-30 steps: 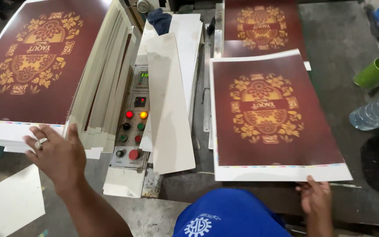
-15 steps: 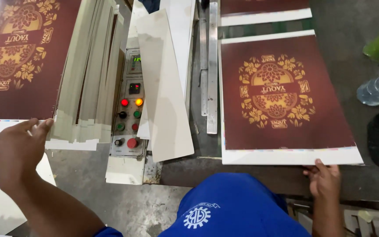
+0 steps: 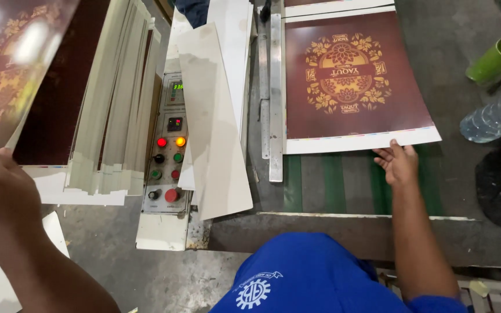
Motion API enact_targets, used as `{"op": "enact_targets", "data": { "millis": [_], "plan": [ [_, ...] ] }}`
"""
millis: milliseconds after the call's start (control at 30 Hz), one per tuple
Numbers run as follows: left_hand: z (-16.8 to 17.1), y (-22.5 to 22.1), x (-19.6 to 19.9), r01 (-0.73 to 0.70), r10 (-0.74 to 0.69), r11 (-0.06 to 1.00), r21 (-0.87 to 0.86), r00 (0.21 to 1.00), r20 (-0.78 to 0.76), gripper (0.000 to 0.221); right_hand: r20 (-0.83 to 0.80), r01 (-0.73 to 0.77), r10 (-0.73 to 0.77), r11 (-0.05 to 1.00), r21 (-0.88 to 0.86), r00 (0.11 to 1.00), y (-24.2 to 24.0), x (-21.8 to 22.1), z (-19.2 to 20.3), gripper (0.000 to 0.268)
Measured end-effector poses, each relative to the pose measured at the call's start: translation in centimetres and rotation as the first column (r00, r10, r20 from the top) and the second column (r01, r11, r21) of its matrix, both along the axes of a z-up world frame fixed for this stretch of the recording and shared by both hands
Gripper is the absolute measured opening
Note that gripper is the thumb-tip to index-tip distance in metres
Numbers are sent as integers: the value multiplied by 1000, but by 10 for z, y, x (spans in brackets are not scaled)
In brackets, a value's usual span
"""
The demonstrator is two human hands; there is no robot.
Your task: Feeding printed sheets into a finishing machine one by one.
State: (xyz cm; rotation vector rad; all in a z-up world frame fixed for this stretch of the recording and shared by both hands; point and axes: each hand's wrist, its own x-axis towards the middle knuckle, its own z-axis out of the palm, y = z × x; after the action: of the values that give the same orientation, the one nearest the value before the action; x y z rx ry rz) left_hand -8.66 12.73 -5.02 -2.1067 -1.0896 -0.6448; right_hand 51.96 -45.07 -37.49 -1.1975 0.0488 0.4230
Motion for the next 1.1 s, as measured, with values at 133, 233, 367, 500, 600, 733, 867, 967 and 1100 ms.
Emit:
{"op": "enact_targets", "data": {
  "millis": [133, 233, 367, 500, 600, 733, 867, 967, 1100],
  "plan": [
    [45, -82, 53, 103, -101, 989, 110, 995, -23, 24, -59, 4, -8, 998, -69, 998, 10, -38, 12, 51],
    [32, -129, 89, 314, -307, 948, -45, 945, 113, 31, -36, -1, -4, 989, -145, 999, 33, -94, 36, 61],
    [4, -203, 162, 680, -584, 708, -190, 715, 384, 34, 36, -334, 359, 897, -290, 933, 87, -170, 101, 48],
    [-20, -275, 239, 787, -642, 572, -232, 605, 470, 16, 230, -721, 776, 631, -287, 587, 130, -225, 164, 60],
    [-46, -310, 273, 853, -677, 359, -378, 517, 524, 11, 386, -806, 832, 518, -286, 398, 136, -235, 129, 67],
    [-19, -335, 278, 913, -723, 153, -378, 364, 587, 31, 430, -635, 762, 645, -425, 485, 123, -225, 79, 49],
    [-5, -308, 259, 912, -766, 245, -328, 390, 512, 43, 187, -426, 425, 904, -37, 886, 93, -197, 70, 29],
    [-4, -253, 232, 818, -679, 444, -364, 573, 459, 32, 52, -245, 240, 955, 164, 969, 54, -177, 55, 20],
    [12, -168, 170, 536, -486, 829, -157, 831, 270, 16, 95, -85, 71, 985, 148, 993, -12, -155, 17, 15]
  ]
}}
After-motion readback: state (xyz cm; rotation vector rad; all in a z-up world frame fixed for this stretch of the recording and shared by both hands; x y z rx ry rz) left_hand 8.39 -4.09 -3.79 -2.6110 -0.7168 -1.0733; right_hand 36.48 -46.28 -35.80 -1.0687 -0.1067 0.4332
